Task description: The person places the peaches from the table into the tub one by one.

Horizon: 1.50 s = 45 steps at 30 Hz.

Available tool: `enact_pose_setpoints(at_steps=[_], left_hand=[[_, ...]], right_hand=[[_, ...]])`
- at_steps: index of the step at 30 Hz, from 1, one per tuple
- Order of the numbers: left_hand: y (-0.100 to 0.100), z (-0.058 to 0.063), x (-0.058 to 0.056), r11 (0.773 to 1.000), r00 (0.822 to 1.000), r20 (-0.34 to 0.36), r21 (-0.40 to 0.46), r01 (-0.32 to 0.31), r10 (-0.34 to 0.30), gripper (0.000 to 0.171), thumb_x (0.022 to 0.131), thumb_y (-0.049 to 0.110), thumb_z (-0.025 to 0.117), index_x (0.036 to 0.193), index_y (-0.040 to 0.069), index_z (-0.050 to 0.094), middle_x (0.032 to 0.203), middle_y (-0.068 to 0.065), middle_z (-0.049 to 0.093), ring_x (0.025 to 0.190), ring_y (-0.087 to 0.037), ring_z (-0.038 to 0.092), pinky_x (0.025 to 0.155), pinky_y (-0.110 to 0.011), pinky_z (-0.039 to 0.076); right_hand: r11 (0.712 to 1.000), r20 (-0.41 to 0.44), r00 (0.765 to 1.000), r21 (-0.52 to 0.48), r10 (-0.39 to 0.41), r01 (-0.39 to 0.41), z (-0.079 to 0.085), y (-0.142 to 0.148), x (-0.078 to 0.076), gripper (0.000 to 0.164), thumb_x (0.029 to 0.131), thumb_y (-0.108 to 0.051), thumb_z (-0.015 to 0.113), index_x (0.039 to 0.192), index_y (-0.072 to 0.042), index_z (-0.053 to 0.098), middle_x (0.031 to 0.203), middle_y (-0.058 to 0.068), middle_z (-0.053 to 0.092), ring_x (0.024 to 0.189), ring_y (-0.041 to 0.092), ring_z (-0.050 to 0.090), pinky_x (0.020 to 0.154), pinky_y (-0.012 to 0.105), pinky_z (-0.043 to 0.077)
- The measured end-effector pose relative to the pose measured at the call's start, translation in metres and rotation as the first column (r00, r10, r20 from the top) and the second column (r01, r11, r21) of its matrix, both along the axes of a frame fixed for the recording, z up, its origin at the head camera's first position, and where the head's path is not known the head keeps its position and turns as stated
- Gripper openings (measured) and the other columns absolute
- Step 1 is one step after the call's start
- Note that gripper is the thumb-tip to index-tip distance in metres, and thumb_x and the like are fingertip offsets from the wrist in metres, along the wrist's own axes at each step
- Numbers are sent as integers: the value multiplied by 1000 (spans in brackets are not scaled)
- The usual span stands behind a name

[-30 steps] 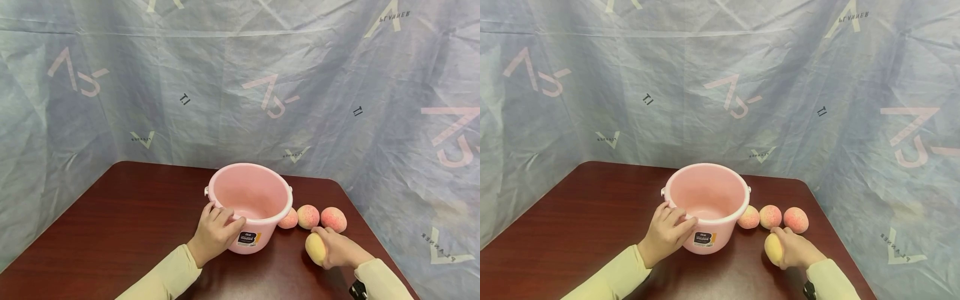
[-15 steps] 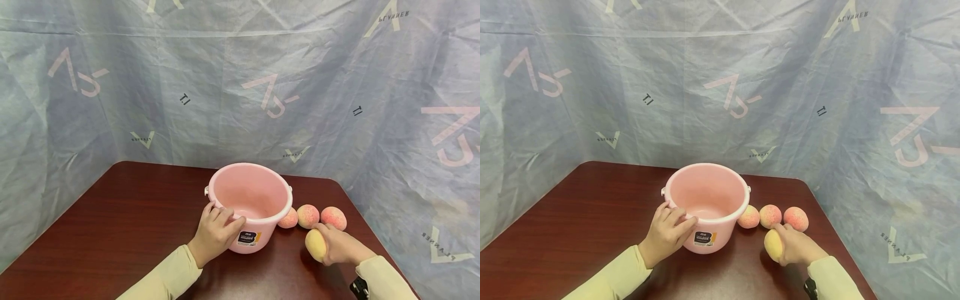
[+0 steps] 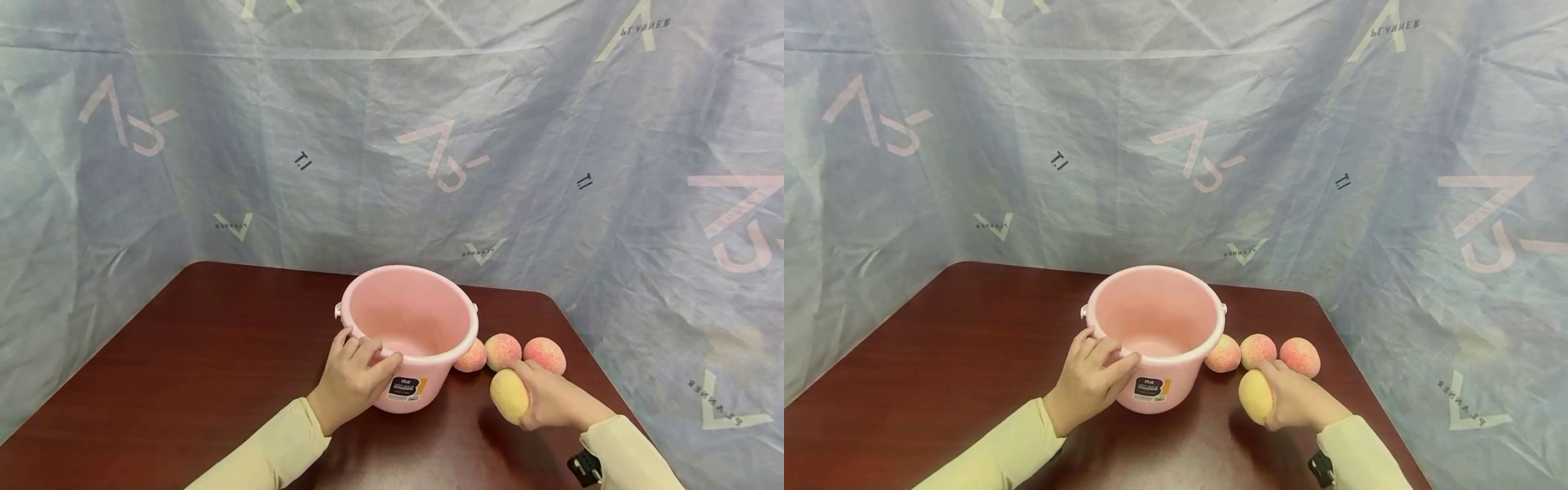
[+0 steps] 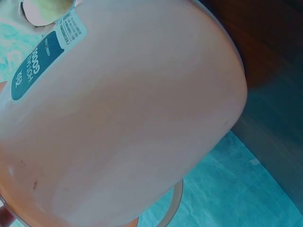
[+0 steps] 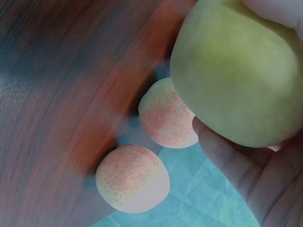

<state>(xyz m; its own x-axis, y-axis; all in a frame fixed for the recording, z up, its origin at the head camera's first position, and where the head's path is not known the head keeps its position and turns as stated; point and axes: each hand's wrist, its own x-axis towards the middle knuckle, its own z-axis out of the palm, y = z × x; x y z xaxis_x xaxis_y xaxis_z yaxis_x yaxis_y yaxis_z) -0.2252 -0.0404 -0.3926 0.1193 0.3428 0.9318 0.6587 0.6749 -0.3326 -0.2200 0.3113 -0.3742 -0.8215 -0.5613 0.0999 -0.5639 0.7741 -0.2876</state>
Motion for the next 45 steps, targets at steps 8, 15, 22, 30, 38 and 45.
enact_pose_setpoints(at_steps=[8, 15, 22, 30, 38, 45], left_hand=[[0, -1, 0, 1000, 1000, -15, 6, -8, 8, 17, 93, 18, 51, 86, 17, 67, 78, -4, 52, 64, -23, 46, 69, -51, 47], [0, -1, -1, 1000, 1000, -22, 10, -4, 4, 17, 92, 16, 51, 86, 17, 67, 78, -4, 51, 64, -23, 45, 69, -52, 46], [-1, -1, 0, 1000, 1000, -10, 8, 8, -8, 17, 92, 17, 51, 88, 16, 68, 78, -4, 53, 65, -23, 45, 70, -52, 46], [0, -1, 0, 1000, 1000, -11, 12, 10, -10, 17, 93, 19, 52, 88, 16, 68, 79, -3, 53, 64, -23, 45, 70, -51, 46], [-1, 0, -1, 1000, 1000, -13, 4, 6, -6, 17, 93, 19, 52, 87, 16, 68, 79, -4, 53, 65, -23, 46, 71, -51, 46], [0, 0, -1, 1000, 1000, -5, 0, 14, -14, 17, 93, 18, 52, 88, 16, 68, 79, -3, 53, 65, -23, 46, 71, -52, 46]], right_hand=[[999, -36, 999, -22, -32, 31, -1, 1, 2, 77, 46, -11, 79, 118, -11, 51, 93, -1, 50, 77, 9, 48, 62, 28, 44], [996, -62, 995, -38, -78, 76, 0, 2, 2, 79, 48, -12, 79, 122, -14, 51, 100, -1, 52, 83, 10, 49, 66, 30, 45], [995, -89, 991, -16, -95, 94, 0, 3, 4, 77, 49, -16, 81, 121, -14, 52, 101, -3, 52, 80, 7, 49, 63, 29, 44], [992, -165, 979, -43, -121, 115, -2, 3, 5, 78, 49, -16, 80, 121, -17, 51, 99, -7, 53, 75, 5, 48, 59, 28, 43], [991, -334, 934, -89, -124, 100, -2, 2, 3, 84, 48, -16, 84, 126, -14, 51, 104, -6, 56, 88, 12, 55, 63, 34, 48], [994, -382, 918, -74, -104, 81, -5, 4, 2, 86, 45, -18, 84, 124, -10, 51, 105, -1, 56, 89, 16, 55, 62, 35, 49]])
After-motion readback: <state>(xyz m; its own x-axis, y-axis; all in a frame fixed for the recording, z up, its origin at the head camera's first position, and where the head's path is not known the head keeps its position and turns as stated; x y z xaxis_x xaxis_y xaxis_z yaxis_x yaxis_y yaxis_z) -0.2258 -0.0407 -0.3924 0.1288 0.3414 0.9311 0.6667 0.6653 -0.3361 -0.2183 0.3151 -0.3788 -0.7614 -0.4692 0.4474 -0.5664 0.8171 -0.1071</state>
